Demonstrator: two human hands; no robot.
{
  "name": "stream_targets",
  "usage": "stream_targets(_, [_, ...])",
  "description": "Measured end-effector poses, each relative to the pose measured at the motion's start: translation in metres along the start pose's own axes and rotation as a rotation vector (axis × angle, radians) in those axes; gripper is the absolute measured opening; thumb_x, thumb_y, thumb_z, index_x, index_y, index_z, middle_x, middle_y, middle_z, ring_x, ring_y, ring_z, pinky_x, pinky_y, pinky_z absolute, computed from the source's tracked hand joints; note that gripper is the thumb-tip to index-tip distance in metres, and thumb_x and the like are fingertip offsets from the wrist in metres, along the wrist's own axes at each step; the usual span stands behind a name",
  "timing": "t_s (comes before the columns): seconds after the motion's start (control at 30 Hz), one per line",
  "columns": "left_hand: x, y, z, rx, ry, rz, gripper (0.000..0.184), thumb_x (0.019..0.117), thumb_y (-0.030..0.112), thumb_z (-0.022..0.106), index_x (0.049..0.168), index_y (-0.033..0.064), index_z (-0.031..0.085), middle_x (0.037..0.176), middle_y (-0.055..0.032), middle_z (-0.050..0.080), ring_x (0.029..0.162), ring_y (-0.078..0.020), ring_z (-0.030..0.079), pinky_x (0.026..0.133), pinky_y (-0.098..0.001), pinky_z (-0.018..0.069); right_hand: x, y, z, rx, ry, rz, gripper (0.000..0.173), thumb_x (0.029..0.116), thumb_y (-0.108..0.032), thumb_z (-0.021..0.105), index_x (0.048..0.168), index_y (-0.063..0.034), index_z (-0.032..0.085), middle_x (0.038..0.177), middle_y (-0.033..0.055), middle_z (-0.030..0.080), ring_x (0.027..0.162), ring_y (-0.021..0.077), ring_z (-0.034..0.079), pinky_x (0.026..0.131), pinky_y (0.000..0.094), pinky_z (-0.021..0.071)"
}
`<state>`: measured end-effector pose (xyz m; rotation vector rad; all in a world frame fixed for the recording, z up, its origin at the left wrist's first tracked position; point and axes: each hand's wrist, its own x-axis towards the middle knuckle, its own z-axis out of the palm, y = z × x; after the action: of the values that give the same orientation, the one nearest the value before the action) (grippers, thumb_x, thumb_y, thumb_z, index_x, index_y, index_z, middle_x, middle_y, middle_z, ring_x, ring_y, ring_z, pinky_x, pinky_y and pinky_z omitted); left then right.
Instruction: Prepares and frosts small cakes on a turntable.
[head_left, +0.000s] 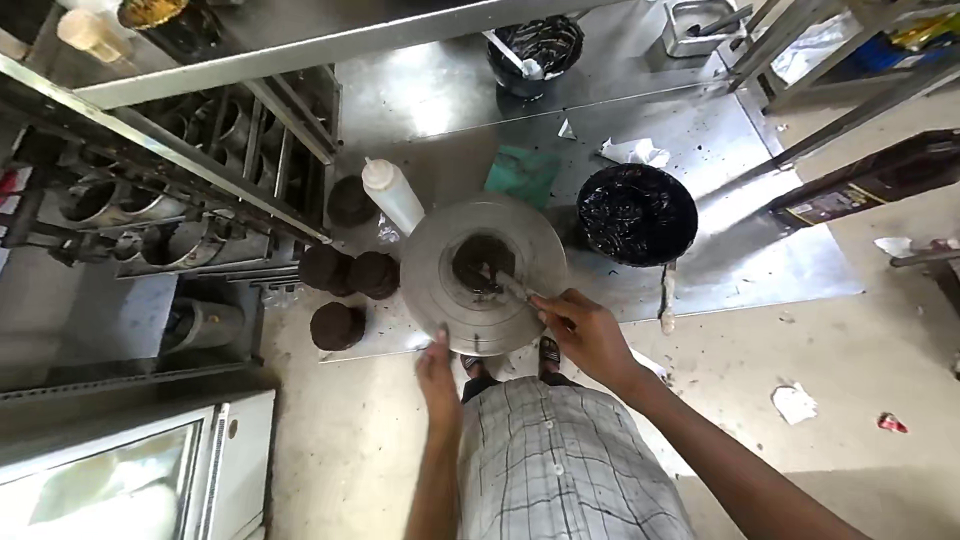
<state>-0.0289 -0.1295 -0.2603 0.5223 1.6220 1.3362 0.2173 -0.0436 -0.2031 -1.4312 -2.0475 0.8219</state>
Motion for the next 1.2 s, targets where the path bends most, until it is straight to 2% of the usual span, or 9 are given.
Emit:
stream_targets(0.07, [-0.038, -0.018, 0.016, -0.013, -0.247, -0.126, 0.025, 0.1028, 0.014, 0.059, 0.106, -0.0081, 0.070, 0.108, -0.0176, 0.073, 0.101, -0.0257, 0.071, 0.094, -0.0446, 0.0587, -0.001, -0.001, 0.002, 0.007, 0.006, 0.010, 0.032, 0.0988, -0.022, 0.063, 0.128, -0.0275, 0.073, 0.096, -0.0005, 0.065, 0.071, 0.0114, 0.062, 0.060, 0.0364, 0.0569])
stream_targets(0.17, [-0.045, -0.023, 0.013, 0.010, -0.593, -0.232, 0.049, 0.0969, 0.031, 0.068, 0.129, -0.0046, 0.063, 0.133, -0.0177, 0.065, 0.123, -0.0299, 0.063, 0.104, -0.0472, 0.0540, 0.002, -0.001, 0.002, 0.007, 0.028, 0.010, 0.032, 0.0979, -0.021, 0.063, 0.128, -0.0277, 0.074, 0.099, -0.0002, 0.066, 0.071, 0.0112, 0.063, 0.060, 0.0361, 0.0579])
stream_targets(0.23, [-0.033, -0.017, 0.001, -0.046, -0.457, -0.185, 0.071, 0.1001, 0.054, 0.056, 0.135, -0.0074, 0.053, 0.132, -0.0202, 0.065, 0.121, -0.0316, 0.065, 0.102, -0.0499, 0.0550, 0.001, 0.004, 0.004, 0.002, 0.035, 0.004, 0.033, 0.0978, -0.021, 0.063, 0.128, -0.0290, 0.073, 0.098, -0.0008, 0.066, 0.071, 0.0104, 0.063, 0.060, 0.0350, 0.0582])
stream_targets(0.33, [-0.007, 0.010, -0.006, -0.212, -0.107, -0.227, 0.071, 0.1084, 0.057, 0.026, 0.141, -0.0024, 0.047, 0.122, -0.0184, 0.067, 0.109, -0.0292, 0.068, 0.095, -0.0502, 0.0571, 0.001, 0.007, 0.015, 0.034, 0.007, 0.015, 0.031, 0.1000, -0.026, 0.061, 0.128, -0.0321, 0.073, 0.099, -0.0011, 0.067, 0.075, 0.0103, 0.065, 0.065, 0.0354, 0.0597])
stream_targets(0.57, [0.025, 0.046, -0.018, -0.237, 0.059, -0.248, 0.042, 0.1117, 0.033, 0.036, 0.122, -0.0002, 0.060, 0.099, -0.0120, 0.073, 0.089, -0.0231, 0.072, 0.083, -0.0432, 0.0605, 0.023, -0.005, 0.023, 0.808, -0.143, 0.182, 0.029, 0.1018, -0.022, 0.064, 0.127, -0.0090, 0.073, 0.124, 0.0050, 0.073, 0.109, 0.0146, 0.070, 0.097, 0.0374, 0.0577])
stream_targets(0.73, [0.026, 0.054, -0.030, -0.084, 0.089, -0.167, 0.035, 0.1109, 0.026, 0.041, 0.109, -0.0013, 0.062, 0.082, -0.0054, 0.070, 0.073, -0.0167, 0.070, 0.073, -0.0362, 0.0619, 0.015, 0.088, -0.038, 0.024, 0.266, 0.358, 0.036, 0.1026, -0.018, 0.060, 0.138, -0.0165, 0.066, 0.111, 0.0150, 0.070, 0.081, 0.0286, 0.068, 0.072, 0.0523, 0.0583])
stream_targets(0.87, [0.013, 0.043, -0.031, 0.009, 0.037, -0.135, 0.039, 0.1103, 0.029, 0.045, 0.099, -0.0020, 0.067, 0.079, -0.0063, 0.071, 0.073, -0.0173, 0.071, 0.077, -0.0358, 0.0623, -0.067, 0.165, -0.087, -0.415, 0.131, 0.494, 0.035, 0.1022, -0.033, 0.058, 0.137, -0.0332, 0.067, 0.103, 0.0144, 0.070, 0.079, 0.0314, 0.069, 0.070, 0.0572, 0.0575])
stream_targets(1.07, [0.007, 0.031, -0.022, -0.024, 0.041, -0.081, 0.039, 0.1105, 0.025, 0.045, 0.091, 0.0004, 0.068, 0.073, -0.0037, 0.070, 0.069, -0.0145, 0.070, 0.073, -0.0334, 0.0621, -0.038, 0.138, -0.205, -0.330, 0.037, 0.492, 0.032, 0.1076, -0.018, 0.050, 0.136, -0.0130, 0.065, 0.089, 0.0123, 0.073, 0.072, 0.0303, 0.070, 0.070, 0.0572, 0.0583])
stream_targets(1.2, [-0.001, 0.020, -0.017, 0.079, -0.049, -0.018, 0.035, 0.1090, 0.021, 0.046, 0.094, -0.0009, 0.068, 0.077, -0.0037, 0.071, 0.073, -0.0134, 0.070, 0.077, -0.0330, 0.0615, 0.052, 0.149, -0.208, -0.598, -0.027, 0.557, 0.019, 0.0958, -0.022, 0.067, 0.100, -0.0064, 0.075, 0.091, 0.0226, 0.072, 0.088, 0.0468, 0.069, 0.074, 0.0707, 0.0508])
